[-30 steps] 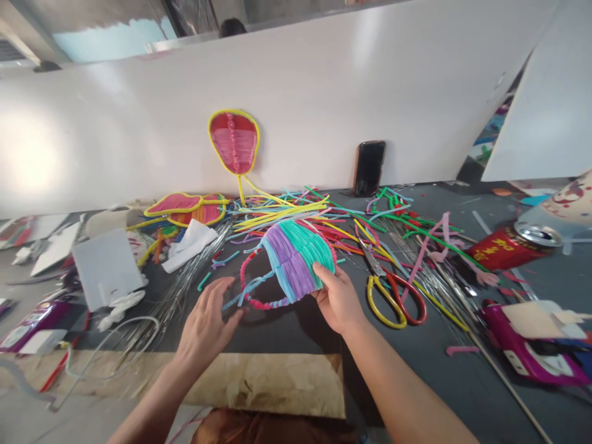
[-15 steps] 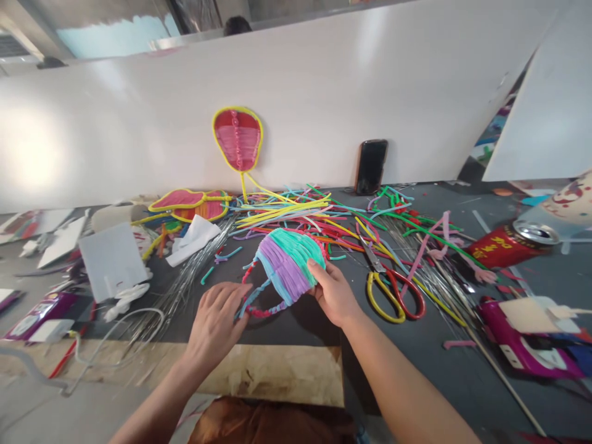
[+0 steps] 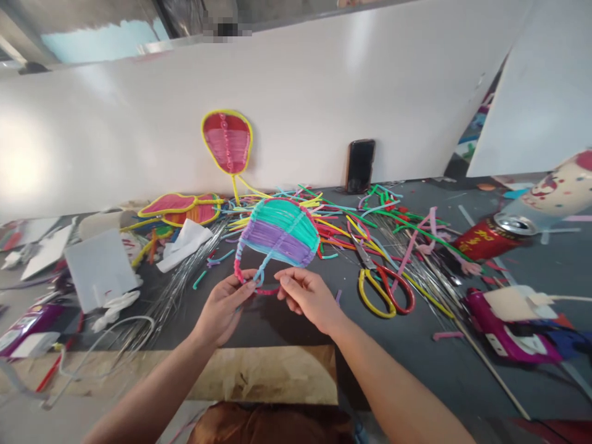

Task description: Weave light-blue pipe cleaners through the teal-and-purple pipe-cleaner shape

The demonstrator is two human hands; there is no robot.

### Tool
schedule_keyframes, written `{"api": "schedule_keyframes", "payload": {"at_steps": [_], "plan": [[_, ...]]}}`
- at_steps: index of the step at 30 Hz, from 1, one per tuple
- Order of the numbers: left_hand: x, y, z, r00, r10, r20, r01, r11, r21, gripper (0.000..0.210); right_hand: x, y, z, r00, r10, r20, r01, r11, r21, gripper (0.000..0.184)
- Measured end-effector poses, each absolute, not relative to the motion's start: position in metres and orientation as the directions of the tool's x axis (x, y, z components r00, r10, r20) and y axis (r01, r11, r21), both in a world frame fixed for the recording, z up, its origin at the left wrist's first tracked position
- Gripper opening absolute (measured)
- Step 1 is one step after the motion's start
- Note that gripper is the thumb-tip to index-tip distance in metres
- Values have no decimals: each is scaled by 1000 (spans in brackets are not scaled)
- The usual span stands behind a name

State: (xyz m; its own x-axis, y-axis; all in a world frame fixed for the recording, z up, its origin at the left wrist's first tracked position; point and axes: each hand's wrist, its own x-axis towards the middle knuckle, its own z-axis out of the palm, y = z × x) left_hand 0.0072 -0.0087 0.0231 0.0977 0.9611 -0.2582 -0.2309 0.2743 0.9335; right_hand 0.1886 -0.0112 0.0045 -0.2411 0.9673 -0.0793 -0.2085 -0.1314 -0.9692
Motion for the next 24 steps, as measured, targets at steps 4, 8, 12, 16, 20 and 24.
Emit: {"api": "schedule_keyframes", "payload": {"at_steps": [4,8,12,16,20,24], "plan": [[21,0,20,211,926,-314,-308,368,877,30,190,-13,5,-35,939,343,263,340,-903,15],[26,3,10,236,929,-285,-365,357,860,25,193,-11,1,-39,853,520,453,479,-752,14],[25,0,0,251,928,-275,-393,357,847,24,191,-8,-5,-126,800,587,595,534,-600,24],[26,-4,-4,301,913,-276,-333,372,867,29,191,-7,-7,-247,775,581,754,530,-387,24],[25,-5,-6,314,905,-288,-266,375,888,30,194,-3,-12,-304,747,591,741,576,-346,22],[23,-4,-7,310,900,-307,-246,388,888,37,195,2,-17,-334,746,576,692,609,-387,22]]}}
